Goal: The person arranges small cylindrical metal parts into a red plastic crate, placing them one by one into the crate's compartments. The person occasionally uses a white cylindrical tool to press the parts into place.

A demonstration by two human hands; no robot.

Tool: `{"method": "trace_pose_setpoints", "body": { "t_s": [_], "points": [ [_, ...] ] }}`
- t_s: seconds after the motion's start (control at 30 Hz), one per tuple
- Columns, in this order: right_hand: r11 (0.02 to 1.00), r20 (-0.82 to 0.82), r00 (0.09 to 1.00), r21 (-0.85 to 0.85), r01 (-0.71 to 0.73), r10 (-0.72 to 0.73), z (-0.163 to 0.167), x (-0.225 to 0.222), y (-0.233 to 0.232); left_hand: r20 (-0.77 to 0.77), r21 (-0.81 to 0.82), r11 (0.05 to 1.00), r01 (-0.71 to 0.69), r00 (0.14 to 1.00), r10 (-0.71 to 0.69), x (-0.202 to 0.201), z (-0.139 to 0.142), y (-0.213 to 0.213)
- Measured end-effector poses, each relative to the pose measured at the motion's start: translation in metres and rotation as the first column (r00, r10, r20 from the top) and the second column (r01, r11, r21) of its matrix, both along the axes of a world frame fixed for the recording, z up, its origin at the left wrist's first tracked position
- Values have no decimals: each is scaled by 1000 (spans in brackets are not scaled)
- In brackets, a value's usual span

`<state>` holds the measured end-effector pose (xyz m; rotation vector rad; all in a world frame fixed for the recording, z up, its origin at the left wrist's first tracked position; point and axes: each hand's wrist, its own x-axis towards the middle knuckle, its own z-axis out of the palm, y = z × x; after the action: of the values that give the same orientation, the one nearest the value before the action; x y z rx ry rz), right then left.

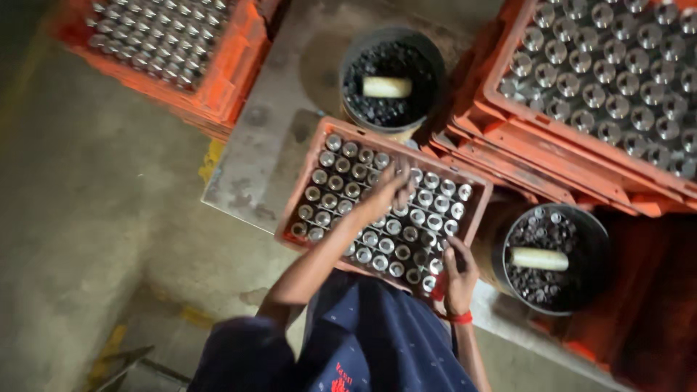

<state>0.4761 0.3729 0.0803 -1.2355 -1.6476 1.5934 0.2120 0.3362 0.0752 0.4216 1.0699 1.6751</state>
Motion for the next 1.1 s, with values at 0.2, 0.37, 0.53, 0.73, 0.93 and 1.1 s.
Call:
{"method": "trace_pose_setpoints", "body": {
  "t_s": [0.2, 0.37, 0.53, 0.73, 0.93, 1.1],
  "points": [
    [991, -19, 993, 67, -117, 119, -9, -32, -27, -342, 49, 998, -45, 938, 59, 112, -33, -61],
    [998, 133, 991, 62, -13, 5, -10, -36, -17, 170, -362, 932, 17, 984, 48, 105, -47, -91],
    [502, 562, 821, 742, -445, -103, -6, -19, 68, 427, -366, 929, -54, 877, 220, 70, -40, -122],
    [390, 694, 716, 679, -622, -68, -29, -36, 98, 385, -285, 957, -48, 909, 160, 60, -28, -120],
    [368, 710, 700, 674, -641, -81, -14, -31, 95, 316, -251, 968, 23, 947, 59, 65, -27, -108],
    [841, 332, 881, 315, -440, 337, -6, -21, 3, 111, -275, 952, 135, 988, -108, 79, -16, -105]
  ]
}}
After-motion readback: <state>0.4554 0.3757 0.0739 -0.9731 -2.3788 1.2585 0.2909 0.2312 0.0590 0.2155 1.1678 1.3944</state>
